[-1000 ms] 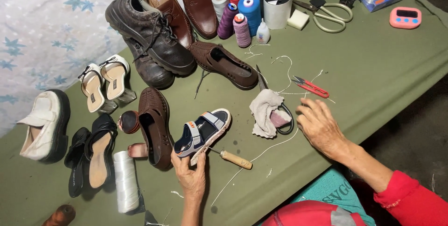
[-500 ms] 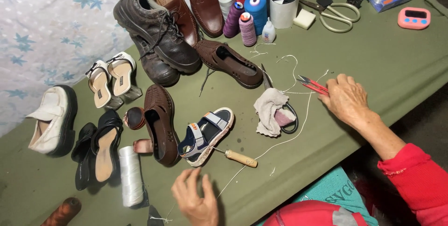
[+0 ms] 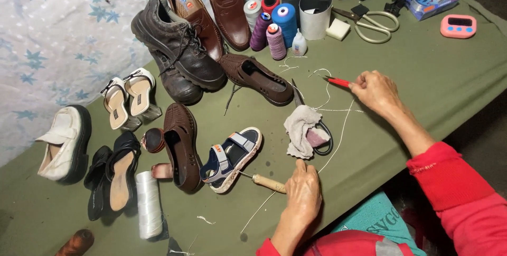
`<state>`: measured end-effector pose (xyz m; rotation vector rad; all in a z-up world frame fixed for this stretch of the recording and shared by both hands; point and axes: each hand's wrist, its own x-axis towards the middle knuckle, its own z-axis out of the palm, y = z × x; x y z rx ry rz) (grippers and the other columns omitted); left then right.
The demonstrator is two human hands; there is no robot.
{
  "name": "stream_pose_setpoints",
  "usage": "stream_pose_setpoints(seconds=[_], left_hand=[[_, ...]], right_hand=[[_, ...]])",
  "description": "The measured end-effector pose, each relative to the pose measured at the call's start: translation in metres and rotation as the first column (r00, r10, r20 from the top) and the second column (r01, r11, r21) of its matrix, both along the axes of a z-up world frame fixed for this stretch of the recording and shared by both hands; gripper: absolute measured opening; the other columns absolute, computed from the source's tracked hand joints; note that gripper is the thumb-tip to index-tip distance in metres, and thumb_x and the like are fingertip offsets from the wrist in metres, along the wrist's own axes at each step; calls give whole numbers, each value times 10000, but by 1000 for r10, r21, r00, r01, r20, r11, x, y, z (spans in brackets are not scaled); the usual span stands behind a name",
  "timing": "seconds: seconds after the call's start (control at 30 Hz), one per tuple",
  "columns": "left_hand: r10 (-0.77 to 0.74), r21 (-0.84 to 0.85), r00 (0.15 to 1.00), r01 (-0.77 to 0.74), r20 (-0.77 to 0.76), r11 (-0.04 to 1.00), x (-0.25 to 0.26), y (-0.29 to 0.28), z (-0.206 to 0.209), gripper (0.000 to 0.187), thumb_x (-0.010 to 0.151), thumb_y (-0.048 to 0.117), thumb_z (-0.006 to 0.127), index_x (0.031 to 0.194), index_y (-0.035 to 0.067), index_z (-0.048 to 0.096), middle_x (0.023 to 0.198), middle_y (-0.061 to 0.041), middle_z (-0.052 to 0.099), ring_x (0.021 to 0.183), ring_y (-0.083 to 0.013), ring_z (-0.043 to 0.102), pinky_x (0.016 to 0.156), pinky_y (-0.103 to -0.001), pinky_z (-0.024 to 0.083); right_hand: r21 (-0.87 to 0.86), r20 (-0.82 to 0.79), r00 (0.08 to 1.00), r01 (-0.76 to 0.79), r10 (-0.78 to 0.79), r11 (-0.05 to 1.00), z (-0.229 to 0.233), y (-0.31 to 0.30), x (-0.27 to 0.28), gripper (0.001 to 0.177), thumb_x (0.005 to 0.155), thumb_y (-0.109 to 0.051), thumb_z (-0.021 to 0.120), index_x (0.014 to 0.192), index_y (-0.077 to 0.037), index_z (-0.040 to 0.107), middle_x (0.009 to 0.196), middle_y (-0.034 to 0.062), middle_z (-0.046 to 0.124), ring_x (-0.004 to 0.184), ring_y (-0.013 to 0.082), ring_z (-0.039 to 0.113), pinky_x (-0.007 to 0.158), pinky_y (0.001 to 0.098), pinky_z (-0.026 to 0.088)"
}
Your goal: The person is repairing a child's blue and white sandal by hand-sewing the sole to the upper. They use a wooden-handled awl to pierce the material and pull a white thread through the holes, tightening the stitches to secure the shoe's structure.
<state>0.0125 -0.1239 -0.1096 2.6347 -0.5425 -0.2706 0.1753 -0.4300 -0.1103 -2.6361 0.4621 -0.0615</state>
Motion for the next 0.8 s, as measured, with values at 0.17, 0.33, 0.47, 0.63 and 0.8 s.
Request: stream_pose_setpoints(seconds=[0.17,0.33,0.47,0.63,0.8], left_hand=[[-24,-227,985,-15,-168,974,-10,21,53,138,1056,129,468,938,95,405,836,-153,574,668,-469,538,618,-553,385],[62,-481,946,-217,-319,849,-11,40,96,147,1056,171,498,921,146,445,706,-44,548,635,-282,499,745,-391,427],[181,-553,946,-306,-270,775,-10,55,109,113,1015,143,571,906,127,544,716,19,485,637,-142,426,641,-318,389],[319,-614,926,-372,-200,696,-15,79,131,111,948,200,630,947,93,661,761,-4,709,667,-101,586,684,-262,505],[303,-591,940,-335,-156,734,-25,92,126,125,961,196,615,931,91,674,862,5,690,667,-113,495,648,-273,442]], right_hand=[[-237,272,935,-166,229,957,59,55,-47,575,906,-391,750,1332,-34,602,1169,211,596,1012,411,593,839,529,500],[168,421,484,-873,767,458,93,130,-141,253,987,-188,590,1202,-74,660,1112,76,693,1088,275,616,962,450,466],[-96,201,514,-837,834,539,58,148,-160,223,900,-169,696,1103,-155,607,1058,61,561,917,278,537,770,404,446],[-78,156,589,-793,793,605,2,168,-156,226,864,-148,748,927,-154,531,917,44,531,832,263,548,754,404,479],[133,79,615,-787,785,603,16,160,-148,108,986,-218,567,899,-161,539,859,34,552,792,253,551,746,399,454]])
